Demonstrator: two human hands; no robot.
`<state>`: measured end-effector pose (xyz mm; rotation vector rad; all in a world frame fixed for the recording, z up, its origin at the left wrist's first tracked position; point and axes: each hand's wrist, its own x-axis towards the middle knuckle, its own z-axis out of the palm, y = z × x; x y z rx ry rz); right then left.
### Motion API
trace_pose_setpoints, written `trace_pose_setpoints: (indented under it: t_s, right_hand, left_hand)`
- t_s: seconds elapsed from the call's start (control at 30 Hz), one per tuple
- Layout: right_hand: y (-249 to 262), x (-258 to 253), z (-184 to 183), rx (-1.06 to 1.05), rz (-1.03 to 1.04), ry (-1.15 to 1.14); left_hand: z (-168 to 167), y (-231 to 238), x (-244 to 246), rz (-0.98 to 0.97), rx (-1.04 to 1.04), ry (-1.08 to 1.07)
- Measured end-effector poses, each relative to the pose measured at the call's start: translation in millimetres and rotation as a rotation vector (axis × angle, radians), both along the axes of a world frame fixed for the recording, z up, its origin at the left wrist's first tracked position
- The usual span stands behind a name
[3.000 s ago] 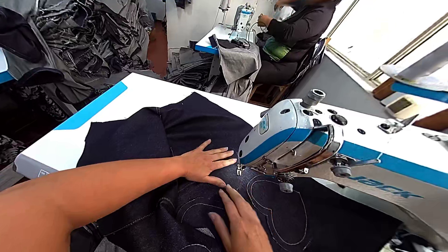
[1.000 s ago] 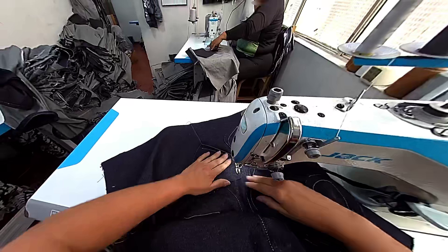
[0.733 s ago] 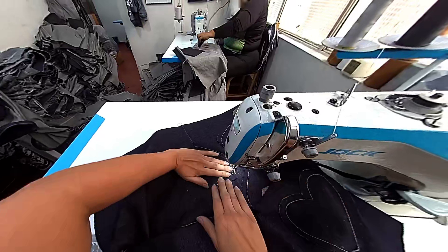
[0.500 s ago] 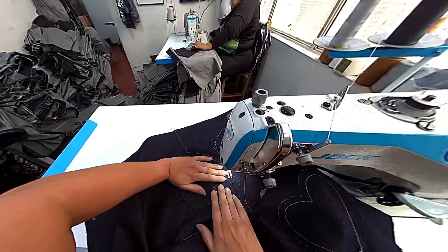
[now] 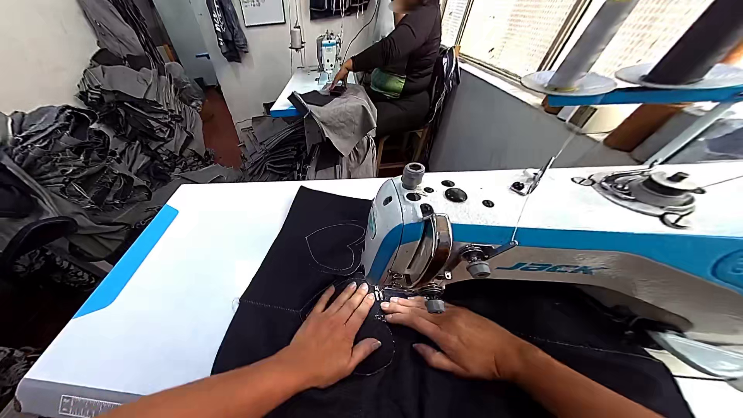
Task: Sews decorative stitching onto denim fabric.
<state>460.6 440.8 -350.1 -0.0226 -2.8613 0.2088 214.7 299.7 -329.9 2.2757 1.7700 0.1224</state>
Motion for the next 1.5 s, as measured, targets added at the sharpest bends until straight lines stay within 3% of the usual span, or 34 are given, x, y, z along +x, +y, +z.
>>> trace_pose_setpoints:
  t_s: [0.1,0.17,0.27,0.33,0.43,0.53,0.63,1.1,1.5]
  right_hand:
    - [6.2,-0.7,6.0,-0.026,0.008,-0.057]
    - [-10.8,-3.5,21.0,-0.012,-0.093,-0.05]
    - [-70.4,-16.0,44.1,0.005,-0.384,0.103]
    - [-115.1,-33.5,52.1,-0.174,-0.592,0.106]
    - [-149.3,-66.0,25.4,-0.342,-0.753,0.165]
    - [-151.5,-71.7,-9.7,-0.122,-0.811,0.18]
    - [-144.8,-59.0,-15.0,-0.045,-0.765,0.153]
    - [-92.6,-13.0,-23.4,0.042,-0.486,0.176]
    - [-48.3,-0.9,-13.1,-0.04,-0.354,0.119]
  left_hand:
    - [4.8,1.0,2.3,0.021,-0.046,-0.001]
    - [10.2,4.9,-6.2,-0.048,-0.073,-0.015]
    - [24.2,19.9,-37.1,-0.311,-0.082,0.04]
    - [23.1,35.3,-61.6,-0.546,-0.002,0.071]
    - [9.2,45.2,-78.3,-0.689,0.102,0.049]
    - [2.3,41.5,-78.0,-0.648,0.119,0.009]
    - [-2.0,34.6,-73.2,-0.595,0.114,-0.022]
    - [-0.5,0.5,-28.1,-0.264,0.05,-0.025]
    - [-4.3,-6.5,13.3,0.025,0.093,0.005]
